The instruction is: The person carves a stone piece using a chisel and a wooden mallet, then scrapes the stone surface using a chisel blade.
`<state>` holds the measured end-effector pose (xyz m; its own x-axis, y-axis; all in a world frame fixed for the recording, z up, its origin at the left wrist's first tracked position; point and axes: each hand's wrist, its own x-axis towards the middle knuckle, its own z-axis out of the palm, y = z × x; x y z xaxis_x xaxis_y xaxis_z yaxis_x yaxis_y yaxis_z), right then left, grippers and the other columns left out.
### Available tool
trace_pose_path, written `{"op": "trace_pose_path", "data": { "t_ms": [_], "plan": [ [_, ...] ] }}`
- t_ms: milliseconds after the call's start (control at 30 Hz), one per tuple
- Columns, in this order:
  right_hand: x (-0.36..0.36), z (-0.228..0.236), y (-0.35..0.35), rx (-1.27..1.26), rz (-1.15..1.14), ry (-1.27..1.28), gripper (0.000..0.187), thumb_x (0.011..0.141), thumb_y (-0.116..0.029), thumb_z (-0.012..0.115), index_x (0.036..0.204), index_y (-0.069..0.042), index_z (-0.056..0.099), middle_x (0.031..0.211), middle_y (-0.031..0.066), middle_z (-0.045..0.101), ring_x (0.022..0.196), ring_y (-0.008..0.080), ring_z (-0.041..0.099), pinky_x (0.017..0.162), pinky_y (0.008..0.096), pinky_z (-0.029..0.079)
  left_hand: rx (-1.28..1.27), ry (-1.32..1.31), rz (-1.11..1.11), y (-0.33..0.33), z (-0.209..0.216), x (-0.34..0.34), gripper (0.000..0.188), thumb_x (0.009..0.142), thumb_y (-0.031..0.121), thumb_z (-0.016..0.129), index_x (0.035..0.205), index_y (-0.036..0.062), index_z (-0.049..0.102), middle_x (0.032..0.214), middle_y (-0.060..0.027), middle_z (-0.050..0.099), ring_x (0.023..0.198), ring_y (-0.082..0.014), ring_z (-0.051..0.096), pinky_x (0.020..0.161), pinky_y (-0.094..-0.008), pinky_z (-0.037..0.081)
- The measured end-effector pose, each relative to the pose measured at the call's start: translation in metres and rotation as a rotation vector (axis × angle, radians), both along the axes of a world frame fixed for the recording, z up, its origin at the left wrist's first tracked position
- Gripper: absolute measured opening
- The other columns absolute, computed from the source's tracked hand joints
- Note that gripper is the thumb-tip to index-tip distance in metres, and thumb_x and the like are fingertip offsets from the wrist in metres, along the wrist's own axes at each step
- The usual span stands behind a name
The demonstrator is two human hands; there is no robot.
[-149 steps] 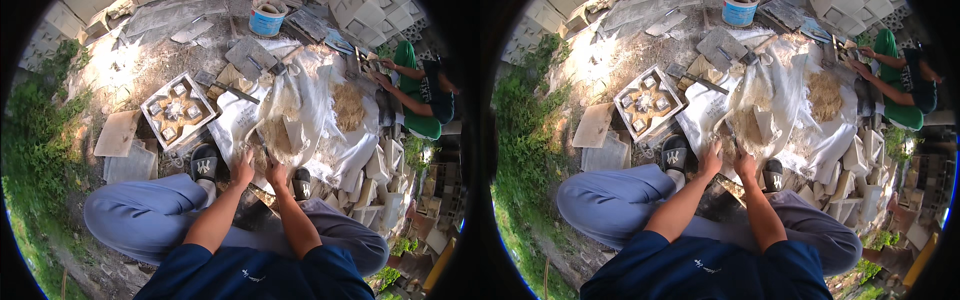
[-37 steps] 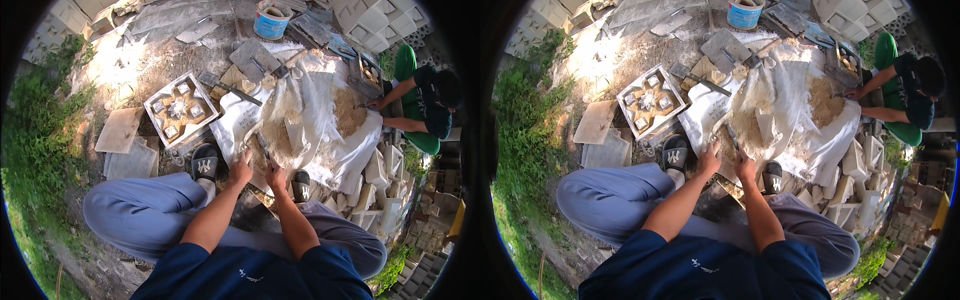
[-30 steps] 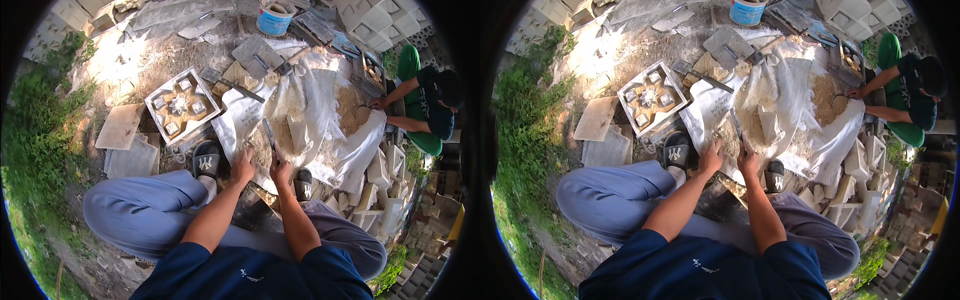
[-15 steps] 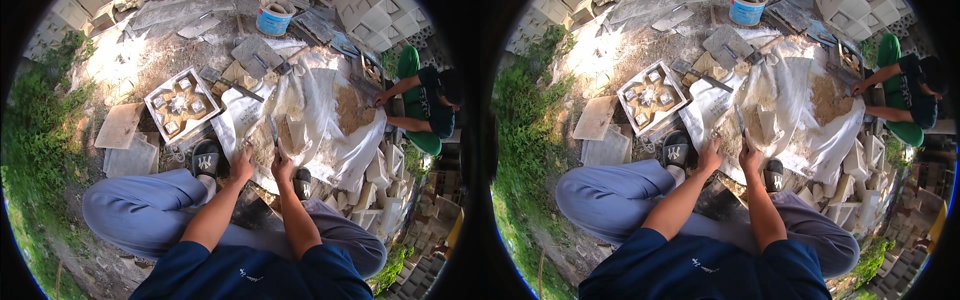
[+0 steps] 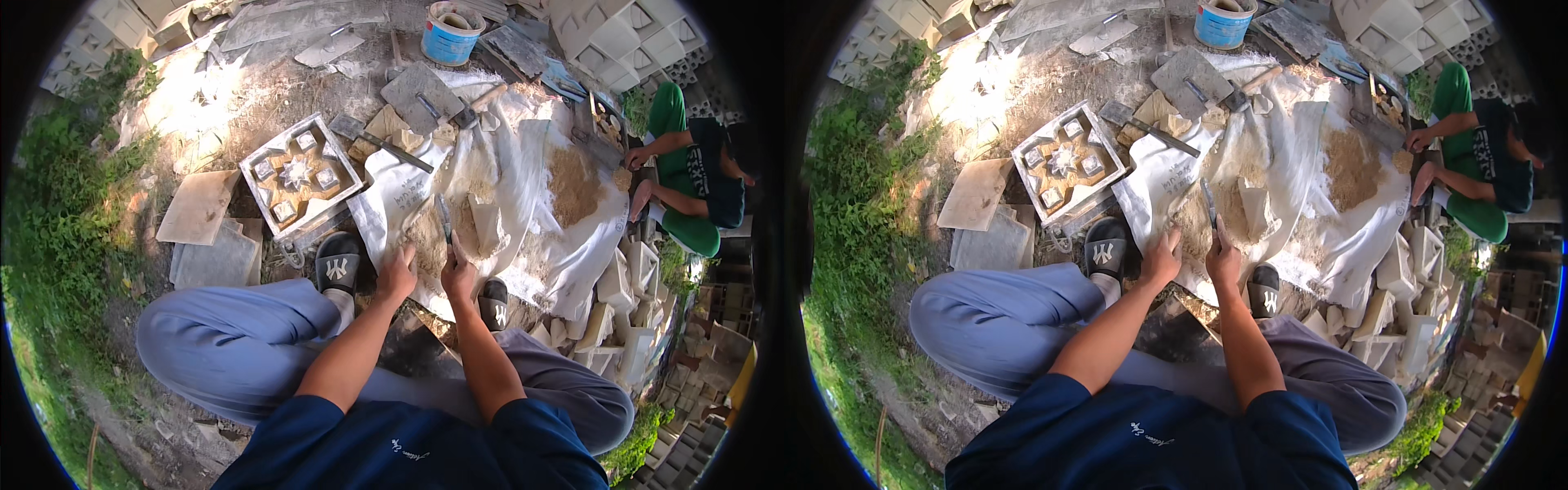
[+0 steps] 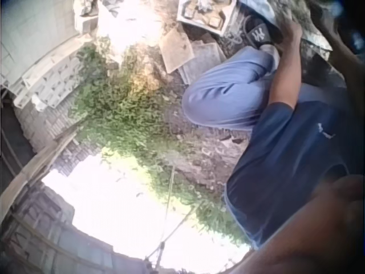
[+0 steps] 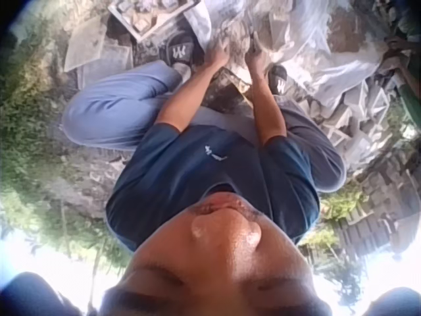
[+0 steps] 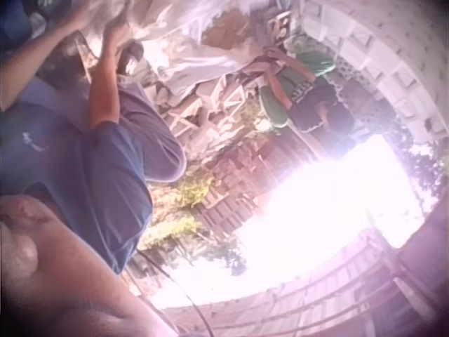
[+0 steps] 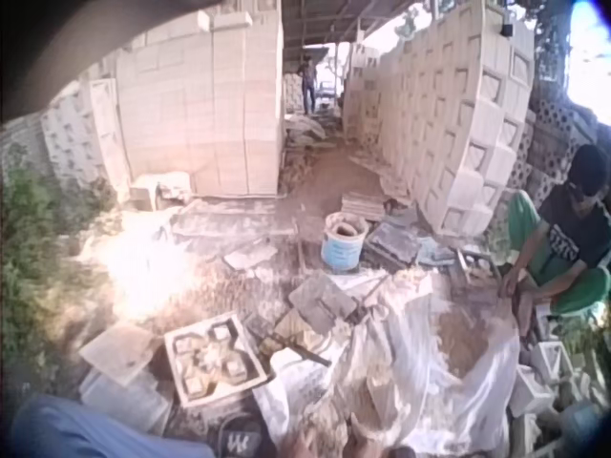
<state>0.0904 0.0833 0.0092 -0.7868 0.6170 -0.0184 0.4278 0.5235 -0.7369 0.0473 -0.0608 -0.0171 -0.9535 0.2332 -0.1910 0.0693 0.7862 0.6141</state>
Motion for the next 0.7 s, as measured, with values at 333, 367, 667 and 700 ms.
{"op": "trace_pose_path", "data": {
  "t_ms": [333, 367, 667, 700],
  "plan": [
    [-0.017, 0.022, -0.005, -0.084, -0.045, 0.111, 0.037, 0.099, -0.015, 0.056, 0.136, -0.01, 0.061, 0.079, 0.0308, 0.061, 0.06, 0.0386, 0.061, 0.059, 0.0402, 0.049, -0.065, -0.146, -0.081, -0.01, -0.008, -0.004, 0.048, 0.094, 0.024, 0.06, 0.14, 0.0164, 0.048, 0.133, -0.0253, 0.052, 0.113, -0.0483, 0.057, 0.093, -0.0532, 0.051],
    [-0.02, 0.018, -0.002, -0.055, -0.045, 0.211, 0.037, 0.1, -0.016, 0.056, 0.136, -0.012, 0.061, 0.075, 0.0298, 0.058, 0.054, 0.0343, 0.054, 0.055, 0.0366, 0.046, -0.065, -0.032, -0.143, -0.01, -0.008, -0.005, 0.048, 0.094, 0.025, 0.06, 0.141, 0.0166, 0.048, 0.133, -0.0279, 0.051, 0.113, -0.0485, 0.057, 0.093, -0.0534, 0.051],
    [0.003, -0.027, 0.016, 0.002, -0.021, -0.073, 0.039, 0.099, -0.024, 0.055, 0.137, -0.017, 0.06, 0.079, 0.0297, 0.063, 0.074, 0.0461, 0.065, 0.068, 0.0494, 0.05, -0.055, -0.201, -0.025, 0.005, 0.02, -0.002, 0.047, 0.096, 0.026, 0.057, 0.142, 0.0224, 0.047, 0.13, -0.0261, 0.055, 0.109, -0.049, 0.059, 0.092, -0.0539, 0.051],
    [-0.004, -0.017, 0.011, -0.039, -0.045, -0.046, 0.039, 0.099, -0.024, 0.056, 0.137, -0.017, 0.06, 0.077, 0.0301, 0.062, 0.071, 0.0457, 0.064, 0.066, 0.0493, 0.049, -0.036, -0.166, -0.053, 0.001, 0.021, -0.004, 0.047, 0.096, 0.025, 0.057, 0.142, 0.0228, 0.046, 0.129, -0.0253, 0.057, 0.11, -0.0488, 0.059, 0.092, -0.0541, 0.051]
  ]
}}
